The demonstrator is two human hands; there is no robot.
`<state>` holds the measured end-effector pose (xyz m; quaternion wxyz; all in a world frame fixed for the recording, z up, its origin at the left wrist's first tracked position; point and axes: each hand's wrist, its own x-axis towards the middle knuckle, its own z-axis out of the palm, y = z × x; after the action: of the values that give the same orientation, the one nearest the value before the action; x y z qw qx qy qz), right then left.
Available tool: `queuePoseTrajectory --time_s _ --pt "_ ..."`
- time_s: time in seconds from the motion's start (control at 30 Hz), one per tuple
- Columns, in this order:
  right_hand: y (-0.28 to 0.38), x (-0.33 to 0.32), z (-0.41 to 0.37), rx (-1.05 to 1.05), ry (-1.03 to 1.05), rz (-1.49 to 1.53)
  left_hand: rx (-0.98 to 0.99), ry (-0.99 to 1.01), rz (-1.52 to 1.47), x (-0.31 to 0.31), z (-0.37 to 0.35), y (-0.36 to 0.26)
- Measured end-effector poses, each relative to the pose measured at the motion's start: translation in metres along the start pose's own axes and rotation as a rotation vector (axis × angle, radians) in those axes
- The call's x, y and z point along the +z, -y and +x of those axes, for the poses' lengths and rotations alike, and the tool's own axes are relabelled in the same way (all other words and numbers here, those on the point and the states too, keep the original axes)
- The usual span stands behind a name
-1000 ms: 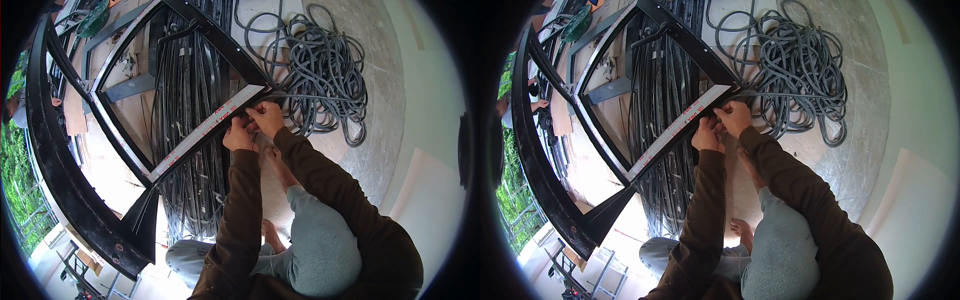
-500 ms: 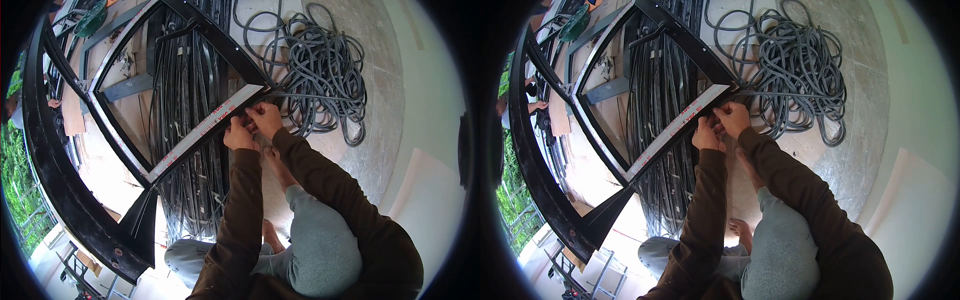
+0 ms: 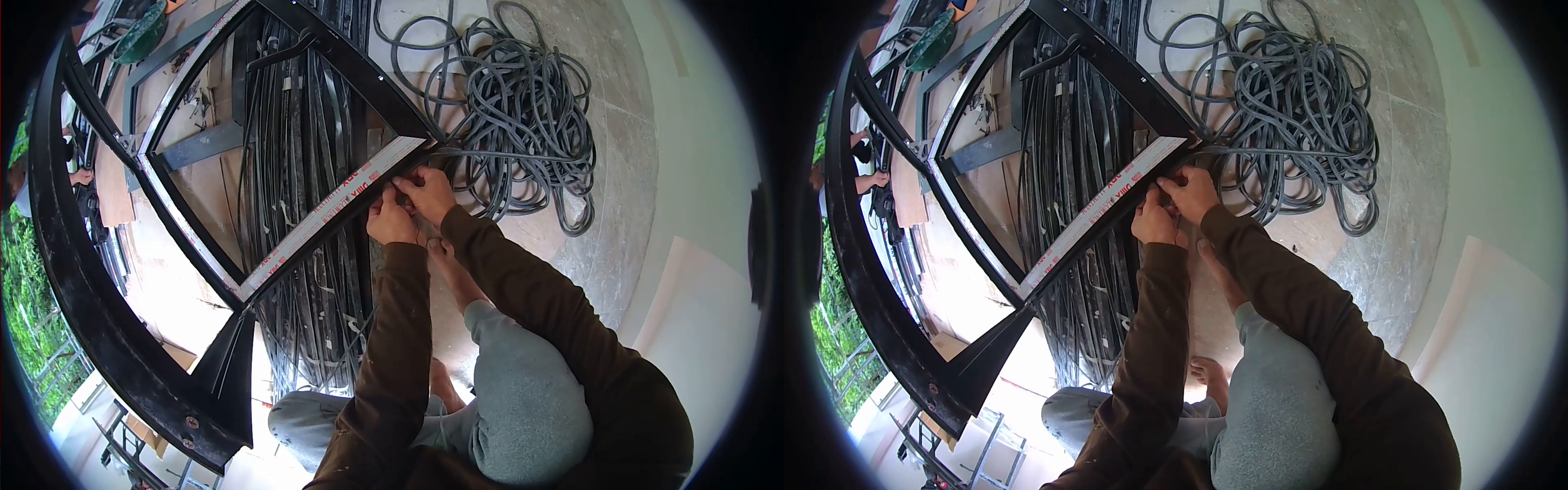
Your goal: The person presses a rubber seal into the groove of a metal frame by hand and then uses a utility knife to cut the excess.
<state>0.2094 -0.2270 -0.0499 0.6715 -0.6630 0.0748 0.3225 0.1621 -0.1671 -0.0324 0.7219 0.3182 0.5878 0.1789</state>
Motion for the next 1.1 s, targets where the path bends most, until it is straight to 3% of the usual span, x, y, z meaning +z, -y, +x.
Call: queuePoseTrajectory --time_s 0.4,0.67,0.8,1.0,1.1 --pt "-0.02 -0.002 0.015 0.01 -0.019 -0.192 0.06 0.008 0.028 -0.002 0.0 0.001" --pt "-0.016 0.006 0.012 -0.043 -0.126 -0.281 0.161 -0.014 0.023 0.001 0.013 0.012" --pt "-0.021 0.011 0.016 -0.016 -0.19 -0.327 0.121 -0.069 0.074 0.002 0.017 0.011" --pt "-0.007 0.0 0.009 0.066 -0.017 -0.075 0.108 -0.028 0.04 0.006 0.007 0.006" --pt "0.003 -0.01 0.0 0.167 0.079 0.227 0.034 0.002 0.018 0.003 0.002 0.0"
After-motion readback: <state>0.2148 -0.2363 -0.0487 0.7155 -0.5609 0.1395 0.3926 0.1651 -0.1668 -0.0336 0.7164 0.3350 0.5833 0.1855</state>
